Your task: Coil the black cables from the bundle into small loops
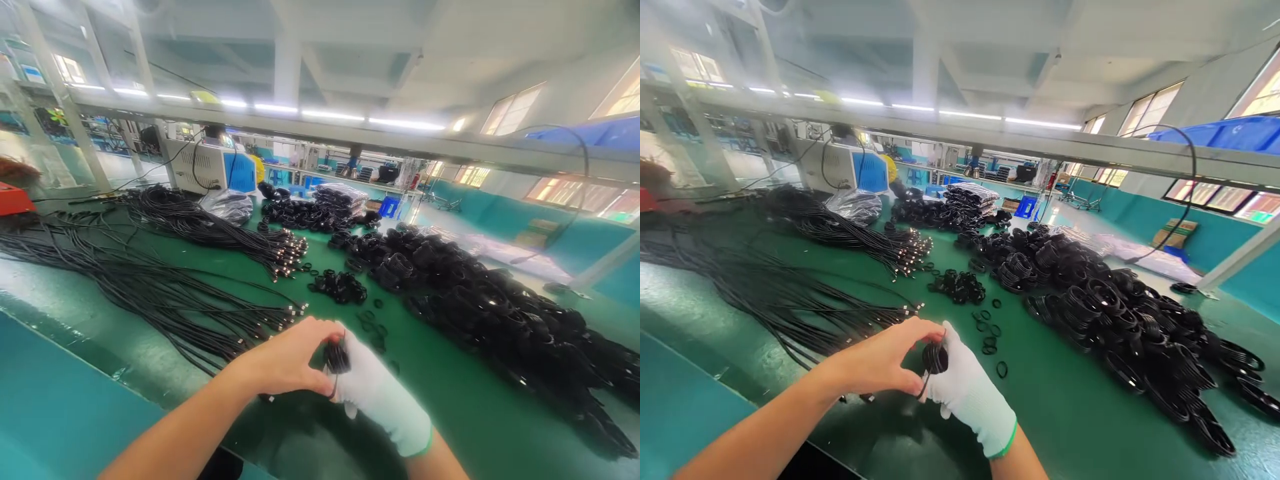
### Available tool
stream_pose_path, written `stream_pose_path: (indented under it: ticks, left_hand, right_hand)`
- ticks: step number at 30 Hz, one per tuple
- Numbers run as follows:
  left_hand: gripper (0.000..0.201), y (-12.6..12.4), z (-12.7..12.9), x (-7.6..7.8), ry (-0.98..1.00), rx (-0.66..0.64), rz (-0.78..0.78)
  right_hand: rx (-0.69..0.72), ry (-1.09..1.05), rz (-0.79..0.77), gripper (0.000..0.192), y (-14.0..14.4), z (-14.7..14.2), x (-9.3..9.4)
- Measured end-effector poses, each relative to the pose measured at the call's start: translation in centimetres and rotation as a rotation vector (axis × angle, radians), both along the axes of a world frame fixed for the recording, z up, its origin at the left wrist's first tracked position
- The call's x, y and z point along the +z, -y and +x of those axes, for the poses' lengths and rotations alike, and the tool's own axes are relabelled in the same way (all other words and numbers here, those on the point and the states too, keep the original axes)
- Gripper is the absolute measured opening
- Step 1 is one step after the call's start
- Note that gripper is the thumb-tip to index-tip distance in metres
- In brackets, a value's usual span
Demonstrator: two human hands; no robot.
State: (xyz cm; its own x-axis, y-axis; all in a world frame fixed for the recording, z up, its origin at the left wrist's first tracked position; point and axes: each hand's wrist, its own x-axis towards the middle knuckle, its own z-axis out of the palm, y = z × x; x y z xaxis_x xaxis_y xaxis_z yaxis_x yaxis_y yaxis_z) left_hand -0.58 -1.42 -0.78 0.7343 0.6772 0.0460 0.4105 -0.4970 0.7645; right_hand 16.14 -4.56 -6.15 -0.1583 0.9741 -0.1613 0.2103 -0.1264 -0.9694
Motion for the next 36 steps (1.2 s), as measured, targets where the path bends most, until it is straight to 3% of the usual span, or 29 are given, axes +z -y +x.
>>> stream_pose_path:
  ticks: [3, 6, 8, 11, 13, 17, 21, 26, 28, 31, 34, 36]
  left_hand:
    - [0.047, 0.5, 1.0, 0.3, -0.149, 0.031, 0.112]
    - [0.045, -0.4, 1.3, 0.7, -0.341, 0.013, 0.173]
    - [0.038, -1.7, 1.0, 0.9, -0.416, -0.070, 0.083]
    - [0.019, -3.2, 0.4, 0.6, -0.338, -0.127, -0.127]
    - [0.021, -3.3, 0.3, -0.1, -0.268, -0.084, -0.183]
    - [0.017, -1.8, 0.2, -1.2, -0.262, -0.058, -0.272]
    - [0.015, -1.1, -0.2, -0.2, 0.158, 0.087, -0.513]
    - [0.018, -1.1, 0.4, 0.4, 0.514, 0.159, -0.681]
    - [0.020, -0.9, 0.7, 0.3, 0.561, 0.209, -0.617]
    - [0.027, -0.5, 0.9, 0.5, 0.472, 0.307, -0.298]
    - [0.032, -0.3, 1.0, 1.0, 0.301, 0.175, 0.005]
    - [0.031, -0.4, 1.3, 0.9, 0.248, 0.118, 0.092]
  right_hand:
    - [-0.054, 0.036, 0.126, 0.101, 0.3, -0.1, -1.1]
    - [-0.038, 0.169, 0.232, 0.101, 0.7, -0.4, -0.7]
    - [-0.043, 0.287, 0.248, 0.086, 0.8, -0.6, 0.4]
    - [-0.135, 0.371, 0.288, 0.037, 1.0, -0.5, 2.2]
    - [-0.072, 0.219, 0.245, 0.029, 1.2, 0.0, 3.1]
    - [0.316, -0.396, 0.014, 0.050, 1.6, 1.3, 3.0]
    - [0.376, -0.723, 0.092, 0.051, 1.4, 1.2, 1.6]
    - [0.378, -0.813, 0.079, 0.056, 1.0, 0.4, 0.7]
    - [0.348, -0.815, 0.062, 0.056, 0.9, 0.4, 0.7]
    - [0.328, -0.788, 0.031, 0.055, 0.9, 0.6, 0.7]
    - [0.396, -0.738, -0.042, 0.052, 0.8, 0.4, 0.3]
    - [0.420, -0.762, -0.098, 0.054, 0.7, 0.2, -0.1]
